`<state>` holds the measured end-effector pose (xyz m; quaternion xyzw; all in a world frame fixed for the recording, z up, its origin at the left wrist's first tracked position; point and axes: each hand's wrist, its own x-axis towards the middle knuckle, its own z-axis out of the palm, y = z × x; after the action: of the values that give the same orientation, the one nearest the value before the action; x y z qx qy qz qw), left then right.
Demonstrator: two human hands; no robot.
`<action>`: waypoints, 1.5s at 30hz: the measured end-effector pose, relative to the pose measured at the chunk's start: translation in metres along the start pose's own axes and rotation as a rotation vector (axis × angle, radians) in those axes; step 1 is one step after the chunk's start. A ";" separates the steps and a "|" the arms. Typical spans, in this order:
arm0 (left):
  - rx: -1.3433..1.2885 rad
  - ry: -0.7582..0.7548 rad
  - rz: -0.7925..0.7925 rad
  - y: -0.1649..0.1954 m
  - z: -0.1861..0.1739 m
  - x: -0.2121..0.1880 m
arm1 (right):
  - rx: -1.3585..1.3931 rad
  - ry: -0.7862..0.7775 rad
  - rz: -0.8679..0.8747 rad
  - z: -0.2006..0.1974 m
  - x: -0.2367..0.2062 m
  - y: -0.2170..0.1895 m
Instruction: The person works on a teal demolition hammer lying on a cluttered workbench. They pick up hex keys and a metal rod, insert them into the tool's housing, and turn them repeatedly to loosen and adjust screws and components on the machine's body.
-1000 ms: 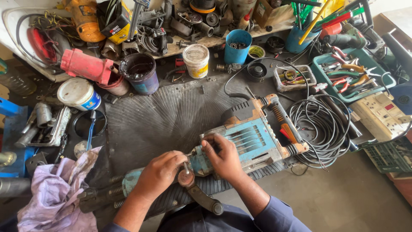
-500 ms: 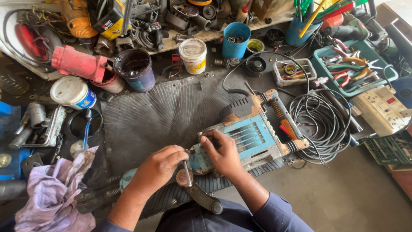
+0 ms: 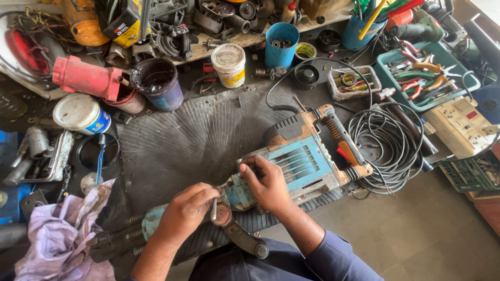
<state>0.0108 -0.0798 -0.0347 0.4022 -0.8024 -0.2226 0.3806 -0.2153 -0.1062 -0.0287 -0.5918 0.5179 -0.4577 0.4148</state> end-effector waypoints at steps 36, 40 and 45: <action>0.181 0.146 -0.291 0.012 0.005 0.049 | -0.122 0.019 -0.102 -0.001 -0.005 -0.004; 0.380 -0.163 -0.796 -0.018 0.004 0.086 | -0.158 0.046 -0.172 -0.001 -0.007 -0.002; 0.309 -0.634 -0.830 -0.032 -0.006 0.114 | -0.038 0.038 -0.062 0.002 -0.004 -0.004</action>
<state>-0.0139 -0.1917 -0.0029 0.6498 -0.6749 -0.3439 -0.0635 -0.2130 -0.1018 -0.0262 -0.6066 0.5158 -0.4716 0.3789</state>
